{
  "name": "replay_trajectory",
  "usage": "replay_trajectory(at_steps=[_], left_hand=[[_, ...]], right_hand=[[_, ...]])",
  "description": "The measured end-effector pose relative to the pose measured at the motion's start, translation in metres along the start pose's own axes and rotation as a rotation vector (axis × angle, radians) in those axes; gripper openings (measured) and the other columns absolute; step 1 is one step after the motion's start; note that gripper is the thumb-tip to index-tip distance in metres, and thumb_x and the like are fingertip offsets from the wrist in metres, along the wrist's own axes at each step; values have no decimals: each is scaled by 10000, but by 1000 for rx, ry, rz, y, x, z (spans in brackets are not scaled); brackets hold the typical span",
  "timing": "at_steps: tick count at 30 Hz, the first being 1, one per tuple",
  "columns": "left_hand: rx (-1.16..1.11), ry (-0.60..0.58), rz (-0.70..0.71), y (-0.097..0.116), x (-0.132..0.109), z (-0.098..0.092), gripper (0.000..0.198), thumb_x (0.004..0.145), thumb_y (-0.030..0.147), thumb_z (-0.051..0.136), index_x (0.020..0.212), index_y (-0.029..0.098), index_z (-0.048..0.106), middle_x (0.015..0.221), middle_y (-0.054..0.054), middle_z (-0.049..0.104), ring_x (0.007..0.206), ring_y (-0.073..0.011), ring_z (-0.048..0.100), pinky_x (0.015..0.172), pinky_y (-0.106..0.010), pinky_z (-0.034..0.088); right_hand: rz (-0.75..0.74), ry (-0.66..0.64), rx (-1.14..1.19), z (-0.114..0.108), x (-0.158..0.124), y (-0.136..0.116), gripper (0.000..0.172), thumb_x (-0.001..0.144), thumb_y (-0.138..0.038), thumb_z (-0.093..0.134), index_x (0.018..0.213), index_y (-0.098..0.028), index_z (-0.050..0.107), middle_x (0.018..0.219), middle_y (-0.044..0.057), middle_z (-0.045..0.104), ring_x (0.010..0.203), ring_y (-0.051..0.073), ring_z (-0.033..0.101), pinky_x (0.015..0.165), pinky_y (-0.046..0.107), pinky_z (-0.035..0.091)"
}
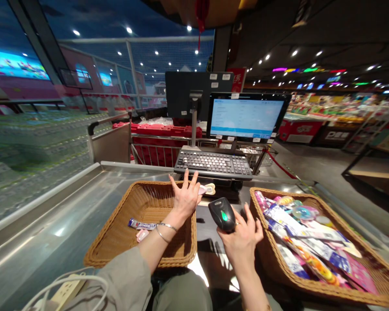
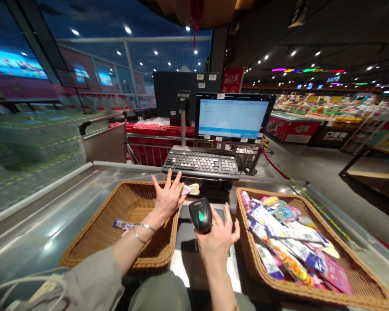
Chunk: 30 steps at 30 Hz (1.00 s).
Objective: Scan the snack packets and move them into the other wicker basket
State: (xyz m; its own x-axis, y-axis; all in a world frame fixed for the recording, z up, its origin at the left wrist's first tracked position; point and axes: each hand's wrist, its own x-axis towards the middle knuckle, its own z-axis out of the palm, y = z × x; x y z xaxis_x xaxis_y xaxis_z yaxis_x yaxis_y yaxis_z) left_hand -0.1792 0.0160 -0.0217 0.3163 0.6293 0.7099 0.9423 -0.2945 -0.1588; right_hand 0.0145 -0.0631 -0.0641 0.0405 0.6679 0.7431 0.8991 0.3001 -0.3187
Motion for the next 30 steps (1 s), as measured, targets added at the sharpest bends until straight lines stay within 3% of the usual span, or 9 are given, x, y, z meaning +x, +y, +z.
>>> replay_trajectory(at_steps=[6, 11, 18, 23, 30], left_hand=[[8, 22, 4, 1, 0, 0, 286, 904, 338, 568, 1125, 193, 678, 1519, -115, 393, 1448, -426, 230, 1034, -811, -144], [10, 16, 11, 2, 0, 0, 299, 889, 343, 592, 1133, 189, 672, 1521, -122, 386, 1451, -423, 224, 1038, -807, -143], [-12, 9, 29, 10, 3, -5, 321, 880, 367, 604, 1139, 189, 670, 1521, -137, 388, 1459, -421, 196, 1040, -813, -123], [-32, 18, 52, 15, 10, -13, 290, 871, 359, 610, 1096, 189, 681, 1510, -139, 411, 1459, -421, 197, 1046, -809, -118], [-92, 17, 73, 31, 27, -23, 273, 838, 313, 647, 1079, 193, 691, 1497, -143, 432, 1441, -430, 258, 1056, -817, -76]], right_hand=[[-15, -12, -10, -1, 0, 1, 211, 744, -394, 652, 891, -251, 700, 1151, 35, 710, 1339, 340, 401, 1055, 537, 135], [-38, 72, -39, -8, 4, 0, 291, 763, -390, 628, 996, -222, 675, 1193, 62, 693, 1319, 350, 427, 1037, 544, 179], [12, 182, -57, -26, 10, -4, 261, 800, -344, 574, 985, -185, 666, 1207, 94, 684, 1310, 354, 447, 1040, 562, 227], [34, 166, -83, -35, 10, 3, 213, 804, -359, 588, 906, -189, 666, 1234, 90, 671, 1327, 359, 428, 1046, 565, 227], [111, 220, -114, -46, 11, 12, 293, 831, -395, 576, 1005, -179, 668, 1227, 119, 668, 1339, 361, 413, 1054, 577, 227]])
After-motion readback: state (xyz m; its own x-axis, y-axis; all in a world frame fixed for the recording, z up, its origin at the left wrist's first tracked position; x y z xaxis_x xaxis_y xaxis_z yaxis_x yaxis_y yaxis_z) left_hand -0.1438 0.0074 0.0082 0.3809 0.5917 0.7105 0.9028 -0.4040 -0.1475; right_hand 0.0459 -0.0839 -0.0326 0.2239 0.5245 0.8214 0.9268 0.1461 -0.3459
